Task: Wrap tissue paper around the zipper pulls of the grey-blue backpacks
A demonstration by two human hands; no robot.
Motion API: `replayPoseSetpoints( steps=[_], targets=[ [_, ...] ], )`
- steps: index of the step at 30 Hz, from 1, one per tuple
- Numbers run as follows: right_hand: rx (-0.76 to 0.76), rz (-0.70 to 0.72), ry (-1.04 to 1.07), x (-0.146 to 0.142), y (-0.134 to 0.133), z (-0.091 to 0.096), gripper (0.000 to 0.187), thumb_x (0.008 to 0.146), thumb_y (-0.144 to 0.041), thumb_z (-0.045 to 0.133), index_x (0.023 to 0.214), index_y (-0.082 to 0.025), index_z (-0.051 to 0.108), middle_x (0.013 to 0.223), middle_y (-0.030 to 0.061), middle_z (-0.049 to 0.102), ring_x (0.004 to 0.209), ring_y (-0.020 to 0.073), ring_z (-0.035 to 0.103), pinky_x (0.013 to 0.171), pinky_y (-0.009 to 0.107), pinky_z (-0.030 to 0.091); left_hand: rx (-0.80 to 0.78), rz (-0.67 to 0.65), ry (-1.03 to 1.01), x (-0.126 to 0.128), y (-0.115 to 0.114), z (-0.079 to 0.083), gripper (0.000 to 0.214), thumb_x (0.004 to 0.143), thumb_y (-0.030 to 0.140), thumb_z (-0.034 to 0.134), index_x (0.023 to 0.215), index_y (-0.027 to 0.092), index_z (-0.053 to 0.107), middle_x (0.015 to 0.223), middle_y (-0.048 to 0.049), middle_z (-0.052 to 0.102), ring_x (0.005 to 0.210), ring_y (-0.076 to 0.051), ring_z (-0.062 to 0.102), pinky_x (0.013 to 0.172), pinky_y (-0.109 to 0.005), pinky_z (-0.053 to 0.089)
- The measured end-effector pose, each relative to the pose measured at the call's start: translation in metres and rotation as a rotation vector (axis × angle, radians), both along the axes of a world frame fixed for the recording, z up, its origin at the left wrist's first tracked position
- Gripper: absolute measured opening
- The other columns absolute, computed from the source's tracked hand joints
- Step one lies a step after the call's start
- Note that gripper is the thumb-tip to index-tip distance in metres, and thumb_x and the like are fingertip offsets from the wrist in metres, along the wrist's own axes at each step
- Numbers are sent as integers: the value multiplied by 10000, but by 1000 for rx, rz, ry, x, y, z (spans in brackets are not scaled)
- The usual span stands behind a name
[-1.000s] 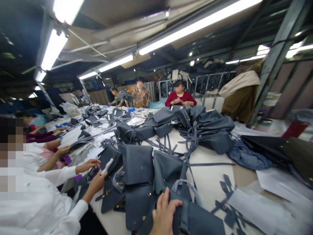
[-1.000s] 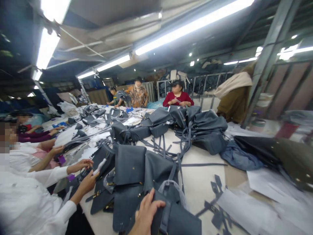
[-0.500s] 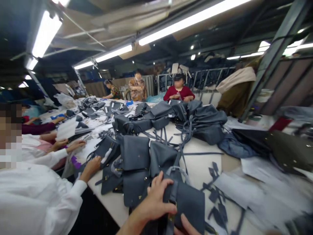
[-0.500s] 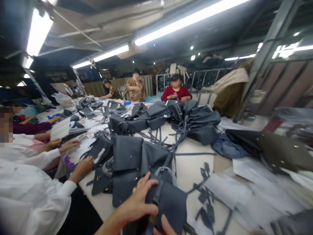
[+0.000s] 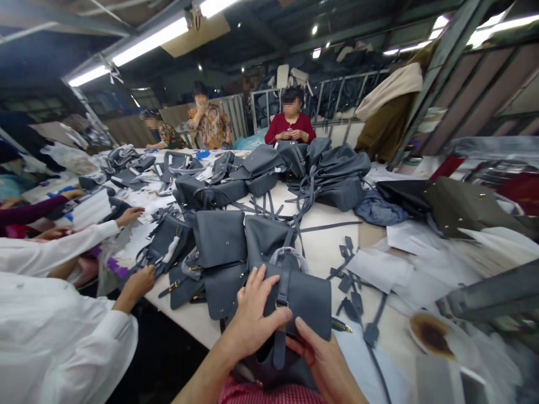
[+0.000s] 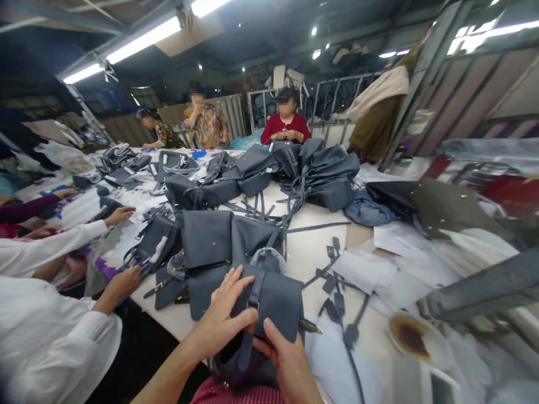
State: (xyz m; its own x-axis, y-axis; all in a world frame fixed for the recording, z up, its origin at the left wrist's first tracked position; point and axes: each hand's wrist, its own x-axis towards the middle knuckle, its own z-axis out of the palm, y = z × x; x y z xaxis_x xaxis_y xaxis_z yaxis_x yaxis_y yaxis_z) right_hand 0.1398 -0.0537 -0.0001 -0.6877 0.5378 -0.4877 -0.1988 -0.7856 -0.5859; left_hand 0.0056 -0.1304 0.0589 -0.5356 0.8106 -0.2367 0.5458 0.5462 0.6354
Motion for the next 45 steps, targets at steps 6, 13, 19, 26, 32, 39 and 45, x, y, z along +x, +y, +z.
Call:
replayPoseSetpoints(
  steps=[6, 13, 19, 26, 32, 39, 45],
  targets=[
    [8, 0, -27, 1, -2, -3, 745, 654, -370, 837, 1284, -157, 501, 994, 103, 763, 872, 276, 719, 740, 420, 606, -5, 26, 48, 10, 1, -3, 894, 591, 404, 774, 1401, 274, 419, 1600, -98, 151, 1456, -346, 106, 1125, -561, 179],
    [-29, 39, -25, 3, -6, 0, 706, 655, -357, 840, 1257, -155, 531, 954, 100, 768, 856, 286, 725, 736, 443, 613, -48, -46, -122, -9, -6, 1, 858, 613, 354, 758, 1393, 308, 403, 1602, -94, 131, 1452, -342, 106, 1107, -598, 181],
    [-39, 43, 8, 2, -6, 3, 647, 672, -352, 827, 1234, -173, 560, 982, 92, 764, 911, 296, 717, 774, 452, 610, -62, -80, -156, -14, -7, -2, 837, 635, 321, 739, 1398, 320, 396, 1602, -92, 127, 1455, -328, 92, 1108, -598, 174],
    [-33, 21, -11, 2, -5, 3, 713, 634, -345, 847, 1262, -192, 545, 1012, 81, 759, 926, 298, 713, 784, 452, 608, 5, -104, -168, -18, -8, -9, 781, 659, 242, 663, 1399, 275, 414, 1599, -89, 153, 1461, -297, 104, 1150, -514, 170],
    [5, 6, -55, 0, -2, 11, 722, 651, -352, 827, 1289, -192, 530, 1016, 84, 758, 893, 296, 719, 748, 443, 615, -95, -115, -182, -18, -5, -3, 809, 659, 180, 541, 1442, 278, 359, 1613, -60, 94, 1474, -292, 59, 1148, -563, 131],
    [154, 72, -187, 7, -1, 8, 467, 638, -409, 811, 1021, -165, 699, 941, 91, 768, 931, 337, 700, 811, 482, 583, -61, -41, 147, 8, -9, 26, 514, 791, 238, 490, 1304, 224, 523, 1505, -111, 377, 1411, -328, 245, 1113, -540, 196],
    [332, 120, -336, 13, 6, 7, 357, 597, -429, 815, 848, -184, 745, 897, 74, 772, 1029, 335, 653, 983, 450, 476, -70, 76, 105, 22, -10, 28, 320, 746, 439, 648, 668, 226, 422, 612, 42, 508, 566, -145, 459, 550, -264, 309]
  ],
)
